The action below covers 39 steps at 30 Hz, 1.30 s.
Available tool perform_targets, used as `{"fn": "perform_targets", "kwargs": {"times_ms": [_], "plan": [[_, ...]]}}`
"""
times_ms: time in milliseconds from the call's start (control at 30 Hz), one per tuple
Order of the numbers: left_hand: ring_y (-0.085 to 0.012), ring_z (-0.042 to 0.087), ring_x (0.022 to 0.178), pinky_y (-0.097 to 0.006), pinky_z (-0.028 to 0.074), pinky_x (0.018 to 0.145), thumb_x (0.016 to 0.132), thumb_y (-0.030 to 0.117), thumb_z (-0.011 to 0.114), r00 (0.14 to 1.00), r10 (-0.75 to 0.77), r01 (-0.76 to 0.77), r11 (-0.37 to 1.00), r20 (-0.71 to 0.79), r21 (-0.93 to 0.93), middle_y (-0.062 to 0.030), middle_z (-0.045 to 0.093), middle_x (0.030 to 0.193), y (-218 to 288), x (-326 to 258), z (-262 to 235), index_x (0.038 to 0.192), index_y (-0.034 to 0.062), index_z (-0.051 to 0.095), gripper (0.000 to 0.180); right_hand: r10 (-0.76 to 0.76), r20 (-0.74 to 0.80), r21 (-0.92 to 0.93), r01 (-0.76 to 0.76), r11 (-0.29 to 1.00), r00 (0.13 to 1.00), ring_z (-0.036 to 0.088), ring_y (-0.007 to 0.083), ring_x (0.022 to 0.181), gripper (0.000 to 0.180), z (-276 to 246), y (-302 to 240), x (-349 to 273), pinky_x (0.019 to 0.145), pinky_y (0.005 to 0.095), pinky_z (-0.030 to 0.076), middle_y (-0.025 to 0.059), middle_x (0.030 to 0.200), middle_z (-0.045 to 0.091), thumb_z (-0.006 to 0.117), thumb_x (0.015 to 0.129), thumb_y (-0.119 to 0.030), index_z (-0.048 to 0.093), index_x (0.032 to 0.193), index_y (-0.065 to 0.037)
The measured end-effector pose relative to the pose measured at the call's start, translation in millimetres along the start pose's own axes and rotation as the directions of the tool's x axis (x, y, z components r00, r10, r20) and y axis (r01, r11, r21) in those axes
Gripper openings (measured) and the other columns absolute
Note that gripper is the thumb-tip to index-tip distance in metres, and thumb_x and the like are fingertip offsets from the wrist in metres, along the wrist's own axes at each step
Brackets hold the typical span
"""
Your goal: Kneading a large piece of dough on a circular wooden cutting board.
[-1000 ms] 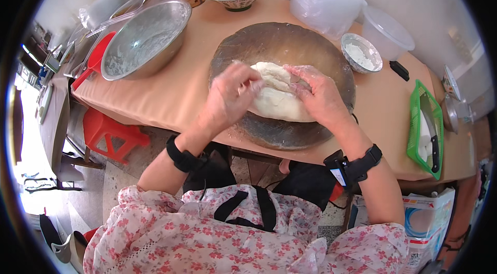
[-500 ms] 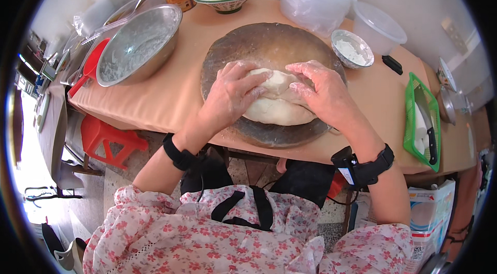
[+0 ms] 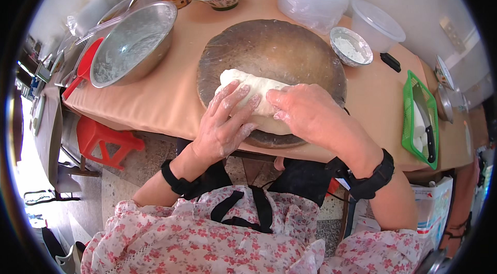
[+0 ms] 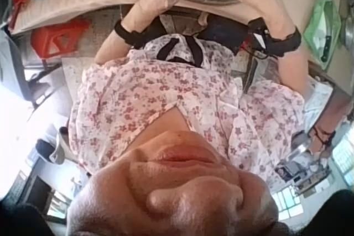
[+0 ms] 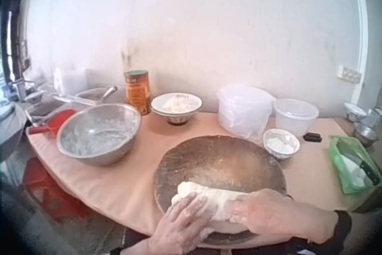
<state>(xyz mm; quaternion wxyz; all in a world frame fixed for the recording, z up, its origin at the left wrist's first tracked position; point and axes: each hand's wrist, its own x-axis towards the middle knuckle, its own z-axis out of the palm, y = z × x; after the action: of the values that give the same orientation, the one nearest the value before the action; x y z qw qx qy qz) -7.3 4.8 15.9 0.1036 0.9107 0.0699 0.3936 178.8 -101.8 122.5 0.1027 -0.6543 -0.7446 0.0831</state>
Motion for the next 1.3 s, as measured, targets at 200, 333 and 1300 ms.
{"fn": "perform_targets", "kwargs": {"times_ms": [200,333,1300], "plan": [[-0.0421,0.036,0.135,-0.053,0.037,0.106,0.079,0.028,0.071,0.995,-0.063,0.065,0.997,0.077,-0.03,-0.018,0.042,0.142,2.0,-8.2,0.1,0.134,0.0065,0.054,0.062,-0.025,-0.023,-0.065,0.023,0.998,0.999,0.065,0.037,0.079,0.012,16.5,-3.1,-0.9,0.066,0.0453,0.051,0.0154,0.08,0.065,0.057,0.086,-0.014,0.059,0.093,-0.005],[-0.0429,0.037,0.134,-0.054,0.037,0.105,0.078,0.035,0.073,0.992,-0.086,0.084,0.996,0.092,0.033,-0.0194,0.043,0.14,-5.2,3.4,1.9,0.135,0.0062,0.053,0.066,0.042,-0.001,-0.03,-0.042,0.999,0.999,0.066,0.036,0.081,0.013,13.8,3.6,15.6,0.066,0.0454,0.051,0.0151,0.079,0.066,0.059,0.085,-0.017,0.061,0.091,-0.005],[-0.0321,0.053,0.113,-0.041,0.046,0.095,0.09,0.04,0.064,0.866,-0.231,0.301,0.949,0.443,-0.093,-0.0175,0.055,0.12,-63.2,95.5,-3.9,0.135,0.012,0.055,0.054,0.369,0.004,0.27,-0.357,0.894,0.929,0.067,0.0321,0.091,0.04,4.4,56.3,22.8,0.083,0.0391,0.05,0.0189,0.098,0.07,0.072,0.082,-0.024,0.066,0.115,-0.003]]}}
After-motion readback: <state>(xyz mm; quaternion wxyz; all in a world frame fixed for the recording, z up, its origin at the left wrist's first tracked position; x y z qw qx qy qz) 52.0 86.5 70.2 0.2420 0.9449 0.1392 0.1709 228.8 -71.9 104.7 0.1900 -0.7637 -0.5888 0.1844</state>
